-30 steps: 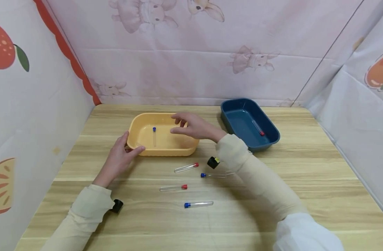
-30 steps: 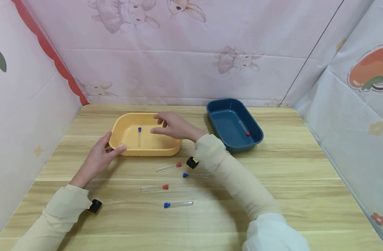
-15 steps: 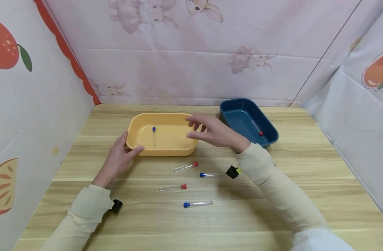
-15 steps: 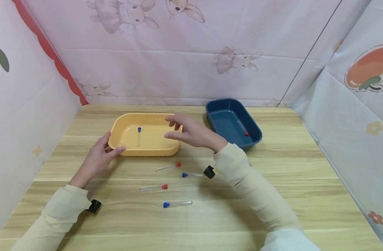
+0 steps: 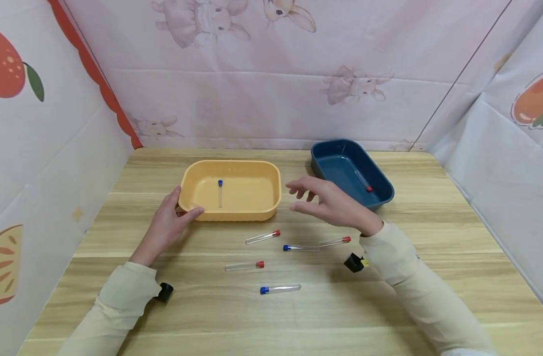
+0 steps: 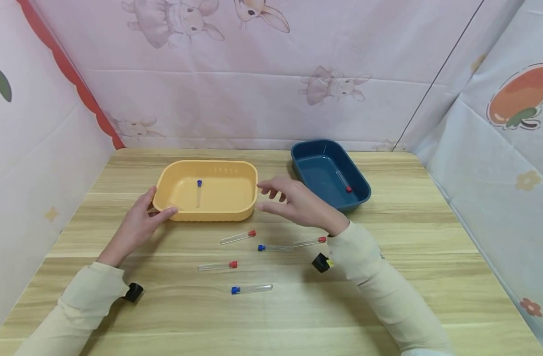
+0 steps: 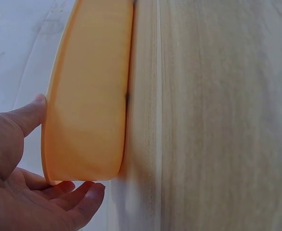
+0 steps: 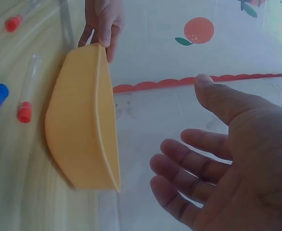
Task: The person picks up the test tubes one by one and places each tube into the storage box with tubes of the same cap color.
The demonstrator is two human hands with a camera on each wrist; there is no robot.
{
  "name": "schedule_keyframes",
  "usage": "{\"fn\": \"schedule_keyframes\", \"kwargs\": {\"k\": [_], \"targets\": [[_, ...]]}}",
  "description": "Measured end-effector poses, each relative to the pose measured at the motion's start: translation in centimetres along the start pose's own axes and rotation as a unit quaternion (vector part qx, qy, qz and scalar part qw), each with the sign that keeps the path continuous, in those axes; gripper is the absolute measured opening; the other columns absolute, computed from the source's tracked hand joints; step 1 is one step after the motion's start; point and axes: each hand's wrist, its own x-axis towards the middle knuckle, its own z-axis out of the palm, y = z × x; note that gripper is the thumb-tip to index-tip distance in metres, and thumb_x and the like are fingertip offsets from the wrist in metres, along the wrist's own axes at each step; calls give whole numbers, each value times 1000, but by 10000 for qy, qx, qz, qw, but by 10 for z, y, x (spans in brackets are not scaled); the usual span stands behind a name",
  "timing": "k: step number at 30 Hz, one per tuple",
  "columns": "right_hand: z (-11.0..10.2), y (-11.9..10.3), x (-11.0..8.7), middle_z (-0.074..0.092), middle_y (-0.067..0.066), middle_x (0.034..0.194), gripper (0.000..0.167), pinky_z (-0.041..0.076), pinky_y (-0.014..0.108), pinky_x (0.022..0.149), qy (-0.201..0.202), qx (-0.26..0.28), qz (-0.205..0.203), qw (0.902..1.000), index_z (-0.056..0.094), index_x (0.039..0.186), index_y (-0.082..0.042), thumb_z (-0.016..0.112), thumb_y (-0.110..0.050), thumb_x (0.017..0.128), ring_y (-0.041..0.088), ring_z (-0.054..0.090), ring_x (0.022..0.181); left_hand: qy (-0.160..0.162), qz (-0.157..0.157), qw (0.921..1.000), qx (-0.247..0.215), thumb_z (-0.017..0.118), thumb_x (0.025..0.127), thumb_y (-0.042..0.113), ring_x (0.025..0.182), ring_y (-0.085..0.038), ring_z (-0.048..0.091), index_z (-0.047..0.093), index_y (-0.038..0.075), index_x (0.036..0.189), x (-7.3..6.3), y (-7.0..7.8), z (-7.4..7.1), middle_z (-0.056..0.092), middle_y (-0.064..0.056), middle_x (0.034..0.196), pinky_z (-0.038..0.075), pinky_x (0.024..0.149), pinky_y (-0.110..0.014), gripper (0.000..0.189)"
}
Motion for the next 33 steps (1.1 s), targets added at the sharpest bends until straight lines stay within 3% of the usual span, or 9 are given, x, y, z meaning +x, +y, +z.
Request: {"fn": "schedule_keyframes", "kwargs": {"k": [8,17,26,33], "targets": [[8,11,-26,68,2,126,43,58,46,85,72,118,-9,9999,64,137,-10,74,-26,98,23,63,104,-29,-6,10000,-28,66,103,34,144,-47,37,3,-5,163,0,0,0,19,-34,162,38,114,-56,96],[25,27,-47,69,10,125,41,58,36,85,-32,266,122,9996,65,135,-7,74,-18,98,20,63,102,-64,-63,10000,-44,66,103,34,144,-48,36,2,-5,163,1,2,0,19,-34,162,38,114,-56,96],[48,38,-58,69,14,122,41,59,41,86,-266,155,143,9994,65,131,0,76,-17,96,29,64,104,-55,-36,10000,-61,67,103,34,143,-48,37,1,-5,163,1,-1,1,19,-35,161,39,114,-56,97],[61,37,-61,69,8,121,38,58,41,91,-541,-195,413,9975,68,129,-3,77,-19,96,22,62,105,-40,-22,10000,-19,67,102,36,144,-48,36,1,-5,163,0,-2,3,19,-35,162,38,114,-56,97]]}}
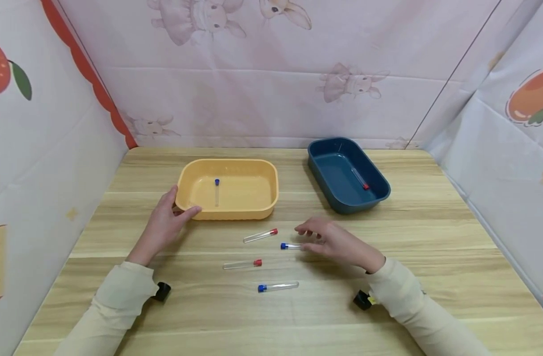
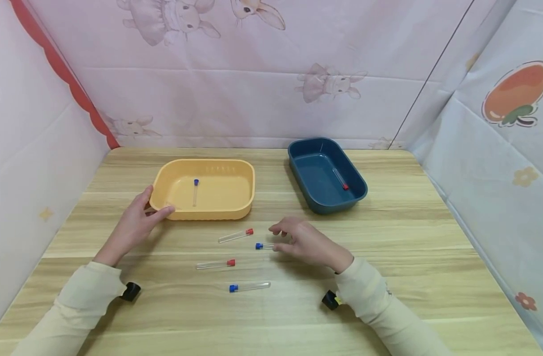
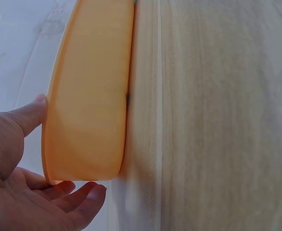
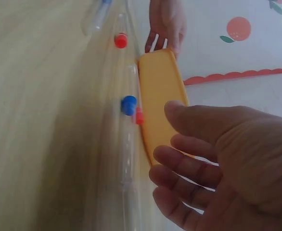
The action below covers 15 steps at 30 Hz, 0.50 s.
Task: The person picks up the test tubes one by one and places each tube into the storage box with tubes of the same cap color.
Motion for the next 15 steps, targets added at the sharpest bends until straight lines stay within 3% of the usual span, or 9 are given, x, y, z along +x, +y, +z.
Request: {"fn": "schedule_keyframes", "kwargs": {"k": [15], "targets": [[15,-2,6,71,1,117,31,57,34,92,-148,-697,-9,9975,73,125,-7,76,-16,96,15,63,104,-21,42,10000,43,67,102,37,144,-48,36,2,-5,163,1,-2,0,16,-34,164,38,114,-57,98]]}}
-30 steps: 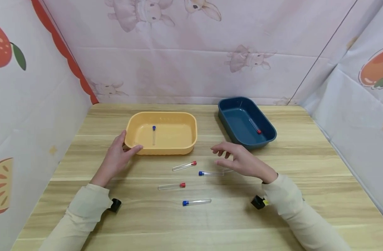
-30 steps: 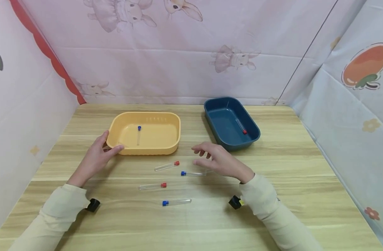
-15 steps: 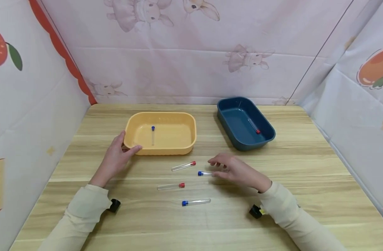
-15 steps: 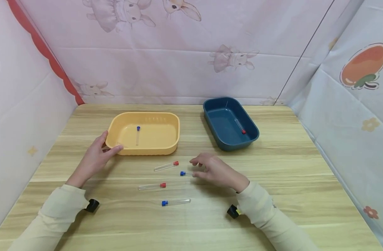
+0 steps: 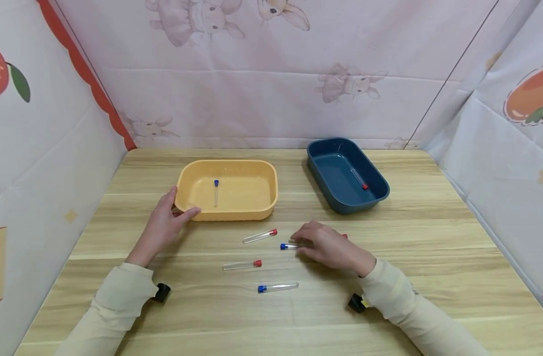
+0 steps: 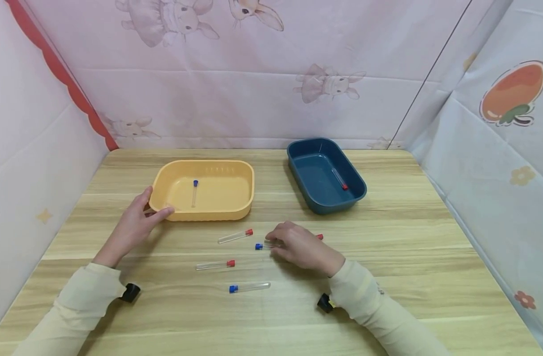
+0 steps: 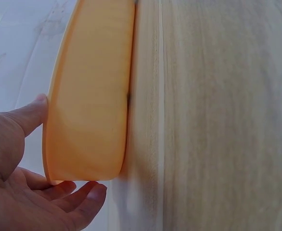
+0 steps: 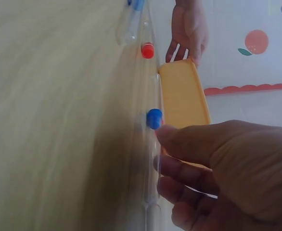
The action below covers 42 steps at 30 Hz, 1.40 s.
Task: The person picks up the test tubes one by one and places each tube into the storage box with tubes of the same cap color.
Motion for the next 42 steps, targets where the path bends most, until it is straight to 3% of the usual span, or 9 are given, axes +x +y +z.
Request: {"fn": "schedule_keyframes", "kwargs": {"k": [9,16,27,35,42], "targets": [[7,-6,8,71,0,111,26,58,33,90,95,-208,-22,9997,75,122,-9,76,-15,96,12,65,98,-34,54,10000,-10,66,102,37,145,-48,34,1,-5,162,1,-1,-2,15,-35,164,38,114,-57,98],[9,-11,14,71,-1,106,25,58,27,87,-22,66,56,10000,76,120,-8,76,-10,95,8,64,90,-59,118,9999,4,65,103,37,145,-49,34,0,-5,162,1,0,-2,15,-36,163,38,113,-58,98],[10,-20,19,65,-3,91,23,54,23,68,-209,643,309,9972,74,118,-3,75,-7,96,12,57,77,-14,161,9999,-31,66,103,36,145,-49,34,3,-6,162,2,-2,-2,16,-35,163,38,113,-57,97],[11,-27,22,60,-4,78,19,49,24,61,-67,617,513,9968,72,113,0,75,-3,94,11,54,68,-12,200,9998,-47,67,103,34,144,-48,36,4,-6,162,3,-3,-2,19,-36,162,39,113,-57,96],[13,-31,23,60,-2,72,32,50,25,53,-132,997,983,9901,68,126,2,73,-3,95,10,57,55,-27,168,9998,-36,67,102,35,143,-48,38,3,-5,163,3,-3,-1,20,-35,162,41,112,-57,96]]}}
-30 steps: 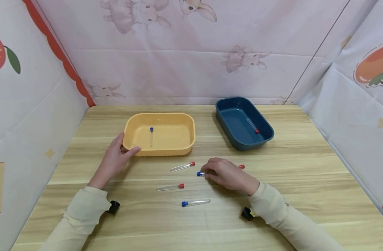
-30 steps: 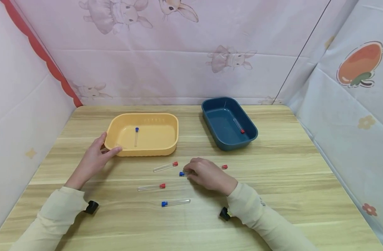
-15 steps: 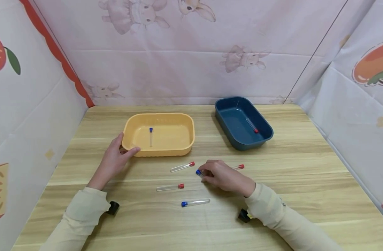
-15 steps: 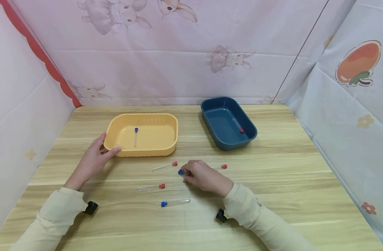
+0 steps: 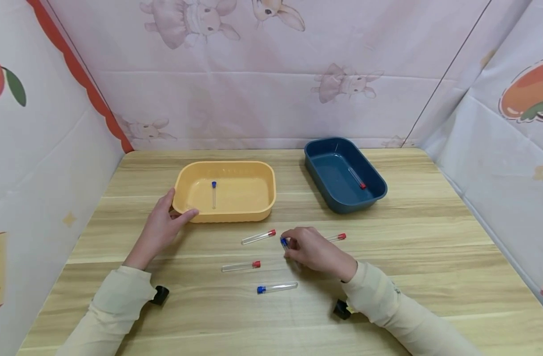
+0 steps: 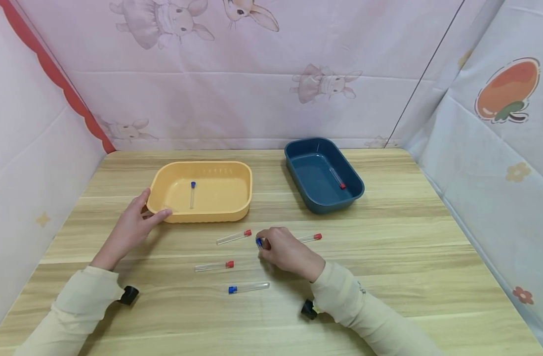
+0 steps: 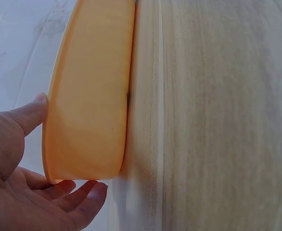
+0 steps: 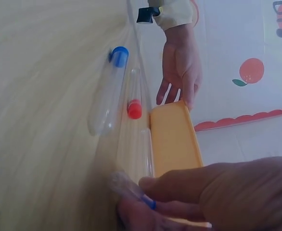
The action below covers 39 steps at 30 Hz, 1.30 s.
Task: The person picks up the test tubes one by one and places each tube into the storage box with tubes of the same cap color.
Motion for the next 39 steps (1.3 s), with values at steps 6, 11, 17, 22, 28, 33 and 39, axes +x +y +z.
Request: {"fn": "schedule_keyframes", "kwargs": {"k": [6,11,17,22,28,33,39], "targets": [[2,-1,-1,63,1,71,37,54,29,49,-65,507,456,9977,63,132,4,72,-1,96,16,61,51,1,-75,10000,9,67,102,36,143,-47,37,3,-4,163,-1,1,1,20,-35,162,40,112,-57,97],[2,-2,-1,64,3,72,36,54,29,49,-34,657,604,9960,63,131,5,72,-2,97,17,62,50,19,-111,9999,25,66,103,37,144,-47,36,3,-4,163,0,1,1,19,-35,162,39,113,-57,97],[-3,-3,-2,64,2,81,47,56,28,54,-196,519,684,9961,59,136,3,77,-7,93,16,63,56,21,-122,9999,3,67,102,37,145,-47,36,2,-3,163,0,0,1,18,-34,163,39,113,-56,98],[-11,1,-4,64,2,93,64,55,30,70,-517,176,511,9972,57,141,-1,86,-13,86,16,60,75,15,-124,9999,31,67,102,37,144,-47,36,2,-4,163,0,0,1,18,-35,163,40,113,-56,98],[-14,2,-5,62,2,101,84,52,35,77,-847,62,426,9955,48,150,-1,92,-16,80,20,56,88,5,-110,9999,13,67,102,36,145,-48,35,2,-6,162,0,0,0,17,-35,163,39,113,-57,97],[-13,2,-8,60,3,107,91,51,35,76,-960,25,447,9944,43,153,-2,93,-15,79,20,55,90,-7,-112,9999,1,66,102,36,144,-47,36,2,-5,162,0,0,0,18,-35,163,40,113,-56,98],[-12,1,-10,58,3,112,93,51,33,74,-973,-146,388,9944,41,155,-5,93,-15,78,18,54,89,6,-107,9999,-21,67,102,37,144,-47,37,2,-5,163,0,-1,0,19,-34,162,41,112,-55,98]]}}
